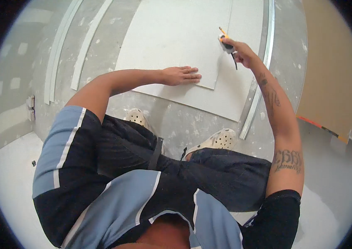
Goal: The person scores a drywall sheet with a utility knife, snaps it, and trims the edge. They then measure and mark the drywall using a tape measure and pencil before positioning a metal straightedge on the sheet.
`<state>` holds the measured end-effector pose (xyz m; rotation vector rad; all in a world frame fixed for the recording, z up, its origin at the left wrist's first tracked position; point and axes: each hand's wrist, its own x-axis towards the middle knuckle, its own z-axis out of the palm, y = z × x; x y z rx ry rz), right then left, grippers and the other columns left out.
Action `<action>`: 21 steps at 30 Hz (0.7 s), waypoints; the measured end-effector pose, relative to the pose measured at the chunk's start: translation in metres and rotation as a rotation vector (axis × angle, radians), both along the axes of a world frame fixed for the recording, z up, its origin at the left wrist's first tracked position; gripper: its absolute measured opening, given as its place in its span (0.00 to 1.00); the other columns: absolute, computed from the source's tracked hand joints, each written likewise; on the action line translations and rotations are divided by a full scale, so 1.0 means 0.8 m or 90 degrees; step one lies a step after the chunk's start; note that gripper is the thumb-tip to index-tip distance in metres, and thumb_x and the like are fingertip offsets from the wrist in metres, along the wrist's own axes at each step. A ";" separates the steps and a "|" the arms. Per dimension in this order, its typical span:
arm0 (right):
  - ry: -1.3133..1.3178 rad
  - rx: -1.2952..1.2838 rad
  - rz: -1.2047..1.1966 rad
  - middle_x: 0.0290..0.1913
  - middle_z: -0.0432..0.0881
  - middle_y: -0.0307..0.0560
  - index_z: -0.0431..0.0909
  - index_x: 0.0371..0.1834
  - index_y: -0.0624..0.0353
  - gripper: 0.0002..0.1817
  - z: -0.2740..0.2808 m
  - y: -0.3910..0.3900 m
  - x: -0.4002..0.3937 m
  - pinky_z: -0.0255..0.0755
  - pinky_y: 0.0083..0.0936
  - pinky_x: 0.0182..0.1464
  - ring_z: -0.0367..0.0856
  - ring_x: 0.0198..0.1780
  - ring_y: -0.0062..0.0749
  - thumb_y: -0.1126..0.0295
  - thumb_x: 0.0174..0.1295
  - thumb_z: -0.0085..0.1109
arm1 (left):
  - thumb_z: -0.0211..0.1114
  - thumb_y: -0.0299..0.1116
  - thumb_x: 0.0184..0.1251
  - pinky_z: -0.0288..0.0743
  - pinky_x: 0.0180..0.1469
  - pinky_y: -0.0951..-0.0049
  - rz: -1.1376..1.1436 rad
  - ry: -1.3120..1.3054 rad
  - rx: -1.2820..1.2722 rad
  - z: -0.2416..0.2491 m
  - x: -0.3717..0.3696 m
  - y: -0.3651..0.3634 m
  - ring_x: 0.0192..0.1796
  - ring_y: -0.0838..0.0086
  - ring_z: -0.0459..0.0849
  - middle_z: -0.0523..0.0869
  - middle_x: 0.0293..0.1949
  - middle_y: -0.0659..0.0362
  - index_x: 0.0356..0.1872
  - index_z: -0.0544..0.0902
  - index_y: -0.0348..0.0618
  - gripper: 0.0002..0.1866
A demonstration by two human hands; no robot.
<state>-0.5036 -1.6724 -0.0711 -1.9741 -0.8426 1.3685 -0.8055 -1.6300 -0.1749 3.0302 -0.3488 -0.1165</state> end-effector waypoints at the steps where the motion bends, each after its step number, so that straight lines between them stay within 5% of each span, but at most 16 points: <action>1: -0.001 -0.020 0.036 0.25 0.66 0.34 0.78 0.35 0.59 0.30 0.001 -0.001 -0.002 0.47 0.15 0.19 0.56 0.19 0.14 0.40 0.50 0.63 | 0.41 0.34 0.70 0.46 0.75 0.63 -0.004 0.001 -0.010 0.004 0.000 0.001 0.74 0.62 0.46 0.50 0.73 0.62 0.71 0.52 0.49 0.27; 5: 0.044 -0.012 0.097 0.25 0.67 0.34 0.77 0.38 0.62 0.29 -0.002 -0.003 -0.017 0.50 0.15 0.17 0.60 0.20 0.13 0.43 0.53 0.62 | 0.43 0.33 0.69 0.48 0.75 0.62 -0.001 0.030 0.035 0.015 0.001 -0.004 0.74 0.61 0.47 0.51 0.73 0.60 0.70 0.54 0.47 0.27; 10: 0.116 0.016 0.199 0.28 0.70 0.34 0.71 0.59 0.60 0.36 0.005 -0.001 -0.028 0.55 0.10 0.19 0.58 0.20 0.10 0.50 0.50 0.67 | 0.47 0.30 0.68 0.54 0.73 0.64 0.051 0.046 -0.007 0.013 -0.014 0.007 0.74 0.60 0.49 0.53 0.72 0.59 0.69 0.56 0.46 0.27; 12: 0.136 0.038 0.240 0.28 0.70 0.33 0.71 0.59 0.57 0.35 0.013 -0.002 -0.027 0.57 0.10 0.21 0.59 0.22 0.11 0.49 0.50 0.68 | 0.48 0.32 0.69 0.60 0.70 0.65 0.059 -0.004 -0.007 0.031 -0.020 0.018 0.70 0.59 0.59 0.59 0.70 0.58 0.67 0.61 0.44 0.25; 14: 0.075 0.027 0.264 0.30 0.73 0.34 0.73 0.57 0.56 0.34 0.002 0.004 -0.032 0.61 0.12 0.23 0.63 0.24 0.13 0.48 0.50 0.67 | 0.50 0.40 0.71 0.66 0.64 0.66 0.462 0.064 -0.381 0.059 -0.007 0.028 0.64 0.60 0.69 0.67 0.66 0.57 0.64 0.66 0.43 0.23; 16: -0.020 0.025 0.328 0.33 0.78 0.36 0.76 0.53 0.55 0.32 0.000 0.010 -0.042 0.66 0.17 0.25 0.69 0.27 0.17 0.46 0.50 0.65 | 0.53 0.47 0.69 0.70 0.59 0.65 0.699 -0.014 -0.430 0.054 0.008 0.047 0.57 0.60 0.76 0.75 0.59 0.55 0.61 0.70 0.42 0.25; 17: -0.085 0.019 0.301 0.33 0.77 0.37 0.76 0.52 0.56 0.31 -0.007 0.018 -0.050 0.65 0.18 0.24 0.69 0.26 0.18 0.46 0.50 0.66 | 0.54 0.48 0.69 0.71 0.57 0.63 0.799 0.003 -0.933 0.061 0.014 0.066 0.54 0.62 0.77 0.78 0.53 0.53 0.60 0.70 0.41 0.26; 18: 0.066 0.003 0.335 0.33 0.76 0.37 0.71 0.60 0.56 0.37 0.001 0.020 -0.053 0.65 0.18 0.25 0.67 0.25 0.18 0.46 0.49 0.66 | 0.55 0.47 0.69 0.73 0.56 0.62 0.823 -0.008 -1.168 0.100 0.023 0.064 0.51 0.66 0.79 0.79 0.49 0.53 0.59 0.70 0.40 0.25; 21: 0.253 -0.028 0.269 0.25 0.68 0.32 0.74 0.46 0.56 0.29 -0.006 0.028 -0.079 0.51 0.15 0.17 0.57 0.18 0.13 0.45 0.52 0.64 | 0.64 0.39 0.64 0.76 0.49 0.73 0.730 -0.024 -1.242 0.105 0.022 0.073 0.42 0.75 0.79 0.78 0.41 0.58 0.55 0.71 0.33 0.24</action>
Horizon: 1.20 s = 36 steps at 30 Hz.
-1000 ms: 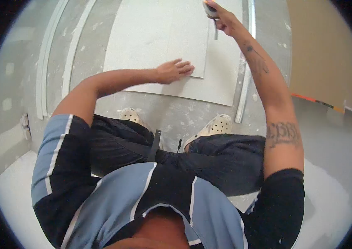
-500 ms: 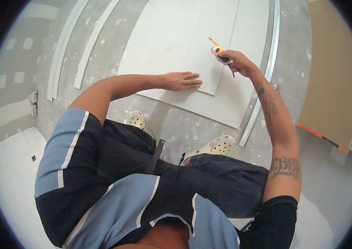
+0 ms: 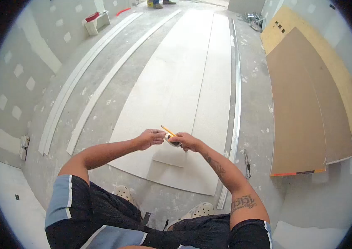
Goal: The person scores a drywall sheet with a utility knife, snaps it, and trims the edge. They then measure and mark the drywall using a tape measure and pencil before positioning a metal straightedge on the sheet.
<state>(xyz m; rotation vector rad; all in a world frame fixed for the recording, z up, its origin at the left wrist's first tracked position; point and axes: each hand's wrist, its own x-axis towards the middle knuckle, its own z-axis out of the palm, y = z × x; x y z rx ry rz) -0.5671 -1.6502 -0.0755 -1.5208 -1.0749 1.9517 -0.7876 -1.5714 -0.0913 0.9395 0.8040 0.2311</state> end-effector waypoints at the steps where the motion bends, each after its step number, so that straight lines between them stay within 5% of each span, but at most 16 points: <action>1: -0.016 -0.005 -0.024 0.24 0.67 0.33 0.73 0.47 0.56 0.29 0.002 -0.001 -0.011 0.48 0.16 0.16 0.54 0.16 0.13 0.44 0.53 0.63 | 0.65 0.37 0.63 0.76 0.48 0.74 0.031 0.013 -0.024 0.005 -0.001 -0.004 0.41 0.76 0.79 0.79 0.41 0.58 0.53 0.72 0.34 0.23; 10: -0.114 0.024 -0.056 0.21 0.68 0.33 0.78 0.40 0.55 0.22 0.008 0.003 -0.038 0.49 0.17 0.15 0.58 0.15 0.16 0.48 0.52 0.60 | 0.65 0.38 0.62 0.75 0.42 0.79 -0.003 -0.026 -0.123 -0.004 -0.007 0.000 0.38 0.78 0.78 0.78 0.37 0.62 0.45 0.75 0.39 0.17; 14: -0.172 0.019 -0.015 0.21 0.68 0.34 0.79 0.37 0.53 0.20 0.010 0.006 -0.040 0.54 0.19 0.18 0.60 0.17 0.18 0.48 0.51 0.59 | 0.65 0.41 0.63 0.72 0.34 0.79 -0.036 -0.037 -0.117 -0.024 -0.007 0.006 0.29 0.81 0.75 0.74 0.26 0.65 0.42 0.76 0.38 0.16; 17: -0.207 0.084 0.031 0.25 0.72 0.35 0.80 0.35 0.52 0.19 -0.037 0.006 -0.021 0.63 0.23 0.27 0.66 0.25 0.21 0.48 0.53 0.58 | 0.64 0.35 0.60 0.67 0.29 0.73 -0.131 -0.138 -0.106 -0.125 -0.037 0.044 0.26 0.77 0.72 0.73 0.22 0.63 0.49 0.79 0.40 0.17; 18: -0.284 0.040 0.080 0.29 0.74 0.35 0.80 0.36 0.53 0.21 -0.039 0.007 -0.009 0.66 0.24 0.33 0.69 0.31 0.23 0.46 0.54 0.58 | 0.62 0.33 0.60 0.69 0.33 0.71 -0.347 -0.078 0.380 -0.143 -0.057 0.064 0.27 0.73 0.74 0.75 0.23 0.60 0.39 0.78 0.41 0.09; 19: -0.336 -0.001 0.100 0.31 0.75 0.37 0.80 0.37 0.54 0.21 -0.050 0.005 0.010 0.67 0.26 0.32 0.70 0.31 0.23 0.47 0.54 0.59 | 0.60 0.30 0.60 0.72 0.37 0.69 -0.412 0.030 0.902 -0.161 -0.077 0.084 0.28 0.69 0.75 0.77 0.24 0.58 0.29 0.78 0.43 0.04; 20: -0.336 0.031 0.097 0.24 0.74 0.35 0.80 0.30 0.52 0.20 -0.020 -0.016 0.019 0.61 0.25 0.22 0.67 0.23 0.23 0.46 0.54 0.57 | 0.61 0.27 0.55 0.73 0.39 0.65 -0.651 0.265 1.069 -0.136 -0.089 0.092 0.27 0.63 0.75 0.79 0.26 0.56 0.26 0.77 0.40 0.03; 21: -0.357 -0.042 0.081 0.24 0.74 0.35 0.81 0.33 0.53 0.20 -0.038 -0.026 0.039 0.62 0.24 0.23 0.68 0.24 0.21 0.47 0.54 0.56 | 0.65 0.28 0.53 0.74 0.42 0.63 -0.470 0.061 0.831 -0.151 -0.122 0.103 0.28 0.63 0.76 0.79 0.28 0.57 0.27 0.77 0.41 0.05; 22: -0.358 -0.045 0.067 0.22 0.72 0.33 0.81 0.36 0.52 0.22 -0.047 -0.045 0.058 0.60 0.23 0.22 0.67 0.23 0.20 0.46 0.53 0.57 | 0.65 0.32 0.57 0.74 0.36 0.69 -0.310 0.199 0.385 -0.143 -0.126 0.093 0.28 0.70 0.77 0.78 0.24 0.60 0.33 0.79 0.42 0.07; 23: -0.448 -0.116 0.071 0.21 0.70 0.32 0.81 0.38 0.53 0.23 -0.023 -0.057 0.064 0.58 0.21 0.21 0.66 0.22 0.19 0.45 0.50 0.59 | 0.64 0.36 0.61 0.75 0.30 0.75 0.058 0.279 0.009 -0.135 -0.131 0.083 0.28 0.77 0.79 0.78 0.20 0.62 0.39 0.81 0.43 0.10; 26: -0.431 -0.132 0.095 0.21 0.69 0.32 0.82 0.40 0.53 0.25 -0.041 -0.095 0.110 0.58 0.19 0.21 0.65 0.21 0.19 0.45 0.48 0.61 | 0.64 0.38 0.63 0.76 0.31 0.77 0.108 0.375 0.017 -0.121 -0.133 0.061 0.30 0.77 0.81 0.80 0.23 0.63 0.45 0.82 0.41 0.14; 28: -0.441 -0.140 0.062 0.22 0.71 0.33 0.82 0.41 0.55 0.26 -0.048 -0.117 0.122 0.58 0.17 0.22 0.65 0.22 0.19 0.46 0.47 0.62 | 0.66 0.40 0.60 0.77 0.34 0.75 -0.075 0.448 0.209 -0.118 -0.121 0.048 0.32 0.76 0.82 0.83 0.28 0.59 0.42 0.83 0.40 0.15; 32: -0.421 -0.028 0.085 0.26 0.75 0.36 0.80 0.47 0.58 0.26 -0.065 -0.134 0.114 0.64 0.18 0.24 0.70 0.24 0.19 0.52 0.49 0.60 | 0.67 0.39 0.60 0.76 0.33 0.78 -0.165 0.502 0.379 -0.081 -0.083 0.005 0.27 0.78 0.79 0.82 0.28 0.59 0.36 0.81 0.37 0.14; 36: -0.472 0.067 0.104 0.34 0.81 0.44 0.80 0.47 0.60 0.30 -0.052 -0.133 0.088 0.72 0.23 0.37 0.78 0.33 0.27 0.49 0.44 0.64 | 0.69 0.39 0.58 0.76 0.32 0.80 -0.187 0.493 0.463 -0.088 -0.057 -0.021 0.28 0.80 0.80 0.85 0.29 0.58 0.37 0.82 0.37 0.14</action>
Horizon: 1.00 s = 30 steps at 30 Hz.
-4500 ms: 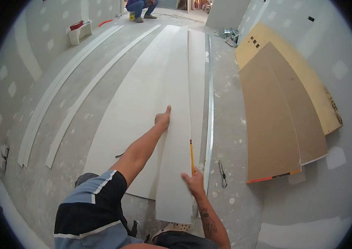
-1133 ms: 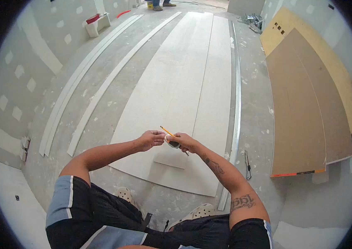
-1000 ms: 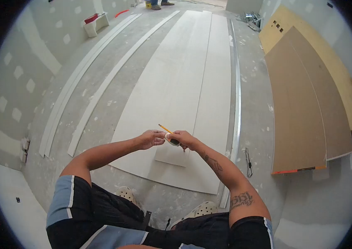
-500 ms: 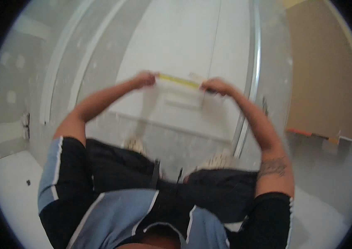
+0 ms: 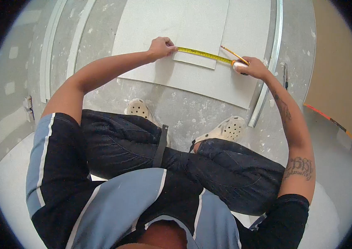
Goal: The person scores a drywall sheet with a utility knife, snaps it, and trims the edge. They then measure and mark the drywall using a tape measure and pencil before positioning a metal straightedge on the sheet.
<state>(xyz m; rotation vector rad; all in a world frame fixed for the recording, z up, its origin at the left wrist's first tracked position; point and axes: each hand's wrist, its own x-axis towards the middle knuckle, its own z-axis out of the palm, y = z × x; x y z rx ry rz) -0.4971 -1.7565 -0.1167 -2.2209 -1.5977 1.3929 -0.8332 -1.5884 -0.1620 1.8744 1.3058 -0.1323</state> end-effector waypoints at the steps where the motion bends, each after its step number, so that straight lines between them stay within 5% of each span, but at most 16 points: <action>1: -0.005 -0.006 0.019 0.36 0.83 0.48 0.81 0.45 0.61 0.32 0.001 0.002 -0.005 0.73 0.27 0.41 0.80 0.37 0.32 0.47 0.43 0.65 | 0.69 0.40 0.58 0.76 0.32 0.80 0.004 -0.003 0.006 0.000 0.005 -0.003 0.27 0.80 0.80 0.85 0.29 0.58 0.37 0.82 0.37 0.15; 6: -0.257 0.057 0.245 0.39 0.81 0.50 0.80 0.44 0.61 0.34 -0.003 0.010 -0.029 0.73 0.31 0.41 0.80 0.41 0.38 0.44 0.41 0.67 | 0.70 0.37 0.57 0.76 0.32 0.80 0.046 0.016 -0.006 0.002 0.010 -0.010 0.26 0.81 0.81 0.85 0.28 0.58 0.35 0.83 0.37 0.14; 9: -0.248 0.159 0.145 0.40 0.80 0.50 0.79 0.45 0.62 0.34 -0.014 0.012 -0.042 0.73 0.29 0.41 0.79 0.42 0.36 0.44 0.42 0.68 | 0.71 0.35 0.56 0.76 0.31 0.81 0.066 0.008 -0.015 0.003 0.011 -0.009 0.26 0.81 0.81 0.84 0.27 0.58 0.33 0.83 0.37 0.12; 16: -0.142 0.202 0.108 0.35 0.80 0.46 0.84 0.31 0.59 0.14 -0.029 0.024 -0.053 0.73 0.32 0.40 0.80 0.36 0.38 0.59 0.52 0.63 | 0.72 0.35 0.52 0.76 0.31 0.79 0.107 -0.028 -0.061 -0.005 0.009 -0.007 0.27 0.80 0.81 0.85 0.26 0.59 0.32 0.84 0.36 0.13; 30: -0.189 0.287 0.131 0.35 0.78 0.46 0.81 0.30 0.61 0.11 -0.035 0.022 -0.065 0.73 0.35 0.38 0.79 0.34 0.40 0.64 0.57 0.57 | 0.76 0.44 0.47 0.74 0.31 0.73 0.166 -0.005 0.029 -0.007 0.020 -0.029 0.28 0.75 0.80 0.84 0.27 0.56 0.28 0.83 0.38 0.18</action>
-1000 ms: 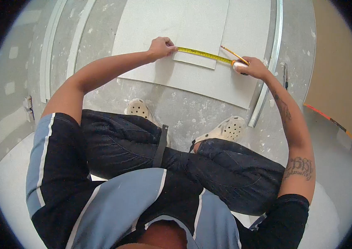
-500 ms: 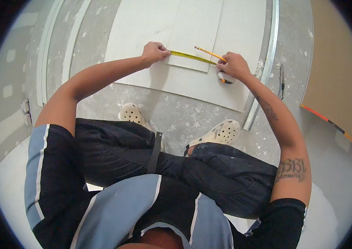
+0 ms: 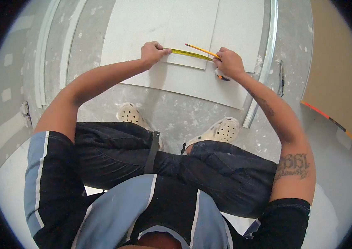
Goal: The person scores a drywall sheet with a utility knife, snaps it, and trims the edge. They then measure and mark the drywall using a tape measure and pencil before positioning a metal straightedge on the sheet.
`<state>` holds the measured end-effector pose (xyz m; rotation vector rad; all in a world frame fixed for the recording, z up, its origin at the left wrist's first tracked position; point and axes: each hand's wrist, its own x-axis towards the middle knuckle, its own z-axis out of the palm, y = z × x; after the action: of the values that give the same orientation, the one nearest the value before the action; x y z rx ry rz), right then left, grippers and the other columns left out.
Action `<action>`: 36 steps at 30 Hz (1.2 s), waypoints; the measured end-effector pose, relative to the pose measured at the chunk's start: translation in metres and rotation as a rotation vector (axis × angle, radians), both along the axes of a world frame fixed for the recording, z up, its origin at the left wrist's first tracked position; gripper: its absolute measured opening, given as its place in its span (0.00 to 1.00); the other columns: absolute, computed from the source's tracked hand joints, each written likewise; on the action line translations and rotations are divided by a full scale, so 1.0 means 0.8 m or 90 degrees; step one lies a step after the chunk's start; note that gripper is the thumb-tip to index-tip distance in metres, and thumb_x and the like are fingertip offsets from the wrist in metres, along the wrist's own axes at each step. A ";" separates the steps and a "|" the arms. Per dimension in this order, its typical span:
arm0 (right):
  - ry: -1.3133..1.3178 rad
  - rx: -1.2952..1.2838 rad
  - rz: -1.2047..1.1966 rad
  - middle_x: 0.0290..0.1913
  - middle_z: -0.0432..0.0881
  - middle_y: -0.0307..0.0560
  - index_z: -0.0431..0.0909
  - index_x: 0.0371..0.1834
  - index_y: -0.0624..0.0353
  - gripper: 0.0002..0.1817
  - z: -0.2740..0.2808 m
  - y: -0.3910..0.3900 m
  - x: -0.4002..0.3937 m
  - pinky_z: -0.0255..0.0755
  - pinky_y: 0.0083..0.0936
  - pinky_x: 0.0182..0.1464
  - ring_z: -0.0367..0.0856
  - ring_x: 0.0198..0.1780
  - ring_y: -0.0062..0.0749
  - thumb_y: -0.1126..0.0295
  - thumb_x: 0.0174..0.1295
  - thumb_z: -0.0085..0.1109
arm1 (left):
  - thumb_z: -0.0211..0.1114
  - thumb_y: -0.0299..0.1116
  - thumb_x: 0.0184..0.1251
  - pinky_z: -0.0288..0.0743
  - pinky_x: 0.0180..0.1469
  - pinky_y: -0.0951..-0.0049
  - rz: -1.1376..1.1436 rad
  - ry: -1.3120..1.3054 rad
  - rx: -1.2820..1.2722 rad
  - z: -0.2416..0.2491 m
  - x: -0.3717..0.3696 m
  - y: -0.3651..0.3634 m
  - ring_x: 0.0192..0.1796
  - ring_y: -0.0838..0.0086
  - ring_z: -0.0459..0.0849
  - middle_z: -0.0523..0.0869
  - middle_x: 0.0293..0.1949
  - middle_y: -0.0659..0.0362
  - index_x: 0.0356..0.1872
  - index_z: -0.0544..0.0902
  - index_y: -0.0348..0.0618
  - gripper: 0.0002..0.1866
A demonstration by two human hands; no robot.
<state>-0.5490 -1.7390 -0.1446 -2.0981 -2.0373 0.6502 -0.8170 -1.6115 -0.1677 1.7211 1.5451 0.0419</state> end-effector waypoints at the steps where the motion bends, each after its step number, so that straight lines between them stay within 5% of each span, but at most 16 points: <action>1: -0.015 -0.007 0.013 0.35 0.78 0.47 0.81 0.32 0.61 0.12 0.001 0.002 -0.002 0.72 0.35 0.38 0.79 0.33 0.40 0.63 0.59 0.57 | 0.76 0.44 0.46 0.74 0.31 0.72 -0.008 0.000 0.035 -0.002 0.000 0.000 0.28 0.75 0.80 0.84 0.27 0.55 0.27 0.83 0.38 0.19; 9: 0.236 0.064 -0.132 0.32 0.75 0.46 0.77 0.37 0.62 0.17 0.089 0.018 0.004 0.67 0.29 0.35 0.73 0.30 0.33 0.57 0.67 0.49 | 0.76 0.45 0.47 0.74 0.31 0.71 -0.028 0.000 0.051 -0.005 0.000 0.000 0.28 0.74 0.80 0.84 0.26 0.55 0.26 0.82 0.38 0.19; 11: 0.310 0.305 -0.154 0.27 0.73 0.42 0.77 0.36 0.62 0.17 0.092 0.016 0.002 0.65 0.27 0.33 0.69 0.28 0.28 0.57 0.68 0.49 | 0.76 0.45 0.47 0.73 0.31 0.71 -0.029 0.002 0.060 -0.006 -0.001 0.000 0.27 0.74 0.79 0.83 0.25 0.55 0.26 0.82 0.38 0.19; 15: 0.445 0.186 -0.377 0.25 0.73 0.37 0.82 0.40 0.59 0.16 0.093 -0.016 -0.022 0.62 0.18 0.31 0.65 0.26 0.19 0.58 0.68 0.51 | 0.75 0.43 0.49 0.73 0.30 0.73 -0.009 -0.025 0.055 -0.006 -0.002 -0.006 0.26 0.75 0.78 0.83 0.24 0.55 0.26 0.82 0.38 0.18; 19: 0.653 0.190 -0.366 0.35 0.82 0.41 0.82 0.43 0.58 0.10 0.036 -0.036 -0.045 0.71 0.17 0.43 0.79 0.37 0.23 0.67 0.64 0.57 | 0.75 0.42 0.50 0.72 0.29 0.74 0.018 -0.034 0.068 -0.008 -0.002 -0.013 0.25 0.77 0.77 0.82 0.23 0.56 0.26 0.81 0.38 0.17; 20: 0.572 0.188 -0.348 0.38 0.85 0.41 0.84 0.38 0.58 0.09 0.030 -0.038 -0.045 0.72 0.20 0.45 0.79 0.40 0.22 0.67 0.58 0.64 | 0.75 0.42 0.50 0.72 0.29 0.75 0.029 -0.042 0.067 -0.006 -0.002 -0.012 0.25 0.78 0.76 0.82 0.23 0.57 0.26 0.81 0.38 0.16; 27: 0.271 0.321 -0.167 0.29 0.84 0.38 0.84 0.36 0.55 0.09 -0.012 -0.047 -0.061 0.64 0.27 0.47 0.77 0.33 0.27 0.68 0.51 0.65 | 0.74 0.42 0.50 0.72 0.29 0.74 0.029 -0.044 0.052 -0.006 0.000 -0.012 0.26 0.78 0.76 0.82 0.24 0.58 0.26 0.81 0.37 0.17; 29: 0.272 0.317 -0.187 0.27 0.83 0.37 0.84 0.35 0.54 0.09 -0.012 -0.048 -0.066 0.60 0.27 0.47 0.75 0.32 0.25 0.69 0.50 0.64 | 0.75 0.43 0.47 0.73 0.29 0.71 0.027 -0.053 0.079 -0.010 -0.002 -0.011 0.24 0.73 0.78 0.82 0.21 0.55 0.24 0.81 0.38 0.18; 32: 0.229 0.350 -0.164 0.28 0.83 0.38 0.84 0.35 0.55 0.08 -0.016 -0.046 -0.067 0.64 0.27 0.45 0.76 0.32 0.27 0.71 0.50 0.64 | 0.74 0.44 0.51 0.72 0.29 0.74 -0.002 -0.032 0.077 -0.010 -0.002 -0.010 0.26 0.78 0.76 0.82 0.24 0.58 0.26 0.81 0.37 0.18; 36: 0.373 0.351 -0.203 0.31 0.84 0.42 0.84 0.34 0.58 0.08 -0.023 -0.044 -0.067 0.70 0.24 0.36 0.78 0.29 0.28 0.76 0.50 0.61 | 0.74 0.44 0.48 0.72 0.27 0.72 0.007 -0.069 0.087 -0.018 -0.005 -0.009 0.23 0.75 0.77 0.82 0.21 0.56 0.23 0.81 0.38 0.18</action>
<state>-0.6025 -1.7745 -0.1629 -1.6068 -1.3304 0.4939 -0.8207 -1.6190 -0.1823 1.7857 1.5008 0.2476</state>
